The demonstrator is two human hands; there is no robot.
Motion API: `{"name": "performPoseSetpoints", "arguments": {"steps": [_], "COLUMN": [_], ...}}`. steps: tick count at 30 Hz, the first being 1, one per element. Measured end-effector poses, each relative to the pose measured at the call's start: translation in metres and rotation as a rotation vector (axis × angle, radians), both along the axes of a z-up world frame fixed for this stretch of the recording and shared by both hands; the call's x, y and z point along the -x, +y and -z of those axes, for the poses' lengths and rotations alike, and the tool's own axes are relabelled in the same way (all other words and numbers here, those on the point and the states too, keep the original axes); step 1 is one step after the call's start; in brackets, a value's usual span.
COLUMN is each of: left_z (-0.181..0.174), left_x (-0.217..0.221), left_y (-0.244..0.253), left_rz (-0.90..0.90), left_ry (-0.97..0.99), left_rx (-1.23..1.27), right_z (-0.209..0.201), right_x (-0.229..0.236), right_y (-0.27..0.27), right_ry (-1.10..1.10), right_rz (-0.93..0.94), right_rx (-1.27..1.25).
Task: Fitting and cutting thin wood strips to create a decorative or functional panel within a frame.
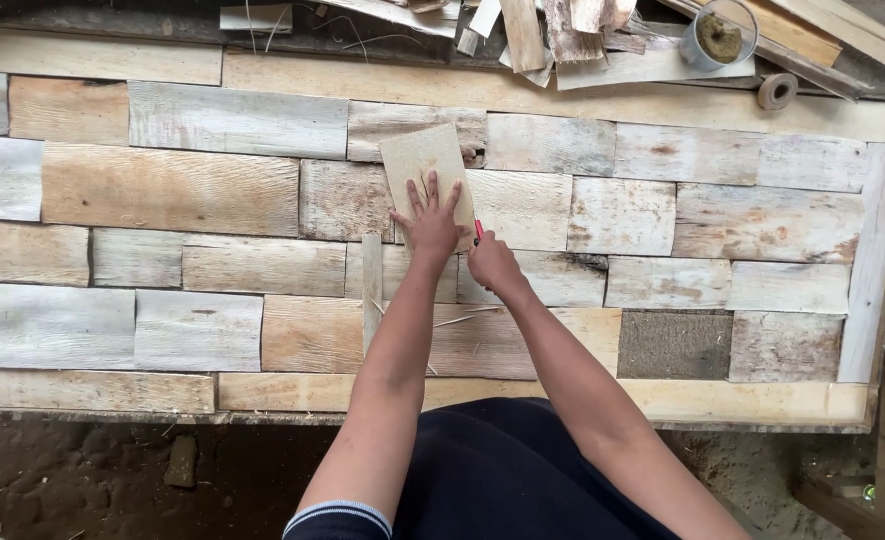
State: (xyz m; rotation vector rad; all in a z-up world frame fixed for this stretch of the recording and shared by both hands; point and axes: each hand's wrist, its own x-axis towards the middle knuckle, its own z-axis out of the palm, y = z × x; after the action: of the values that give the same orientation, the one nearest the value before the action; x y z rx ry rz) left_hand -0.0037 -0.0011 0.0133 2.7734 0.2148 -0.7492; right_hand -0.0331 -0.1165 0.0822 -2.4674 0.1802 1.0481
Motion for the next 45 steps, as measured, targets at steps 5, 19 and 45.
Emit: {"name": "performPoseSetpoints", "arguments": {"steps": [5,19,45], "left_z": [0.003,-0.001,-0.084], "left_x": [0.000,0.004,0.102], "left_y": [-0.001,0.002,-0.008], "left_rz": [-0.011,-0.012,-0.087], "left_ry": [-0.017,0.006,-1.211], "left_rx": [0.014,0.030,0.797], "right_z": [0.034,-0.020,0.028], "right_x": [0.011,0.055,0.121], "right_y": [-0.015,-0.022,-0.151], "right_ry": [0.004,0.078,-0.006], "right_rz": [-0.024,-0.025,1.060], "right_rx": [0.039,0.025,-1.181]}}
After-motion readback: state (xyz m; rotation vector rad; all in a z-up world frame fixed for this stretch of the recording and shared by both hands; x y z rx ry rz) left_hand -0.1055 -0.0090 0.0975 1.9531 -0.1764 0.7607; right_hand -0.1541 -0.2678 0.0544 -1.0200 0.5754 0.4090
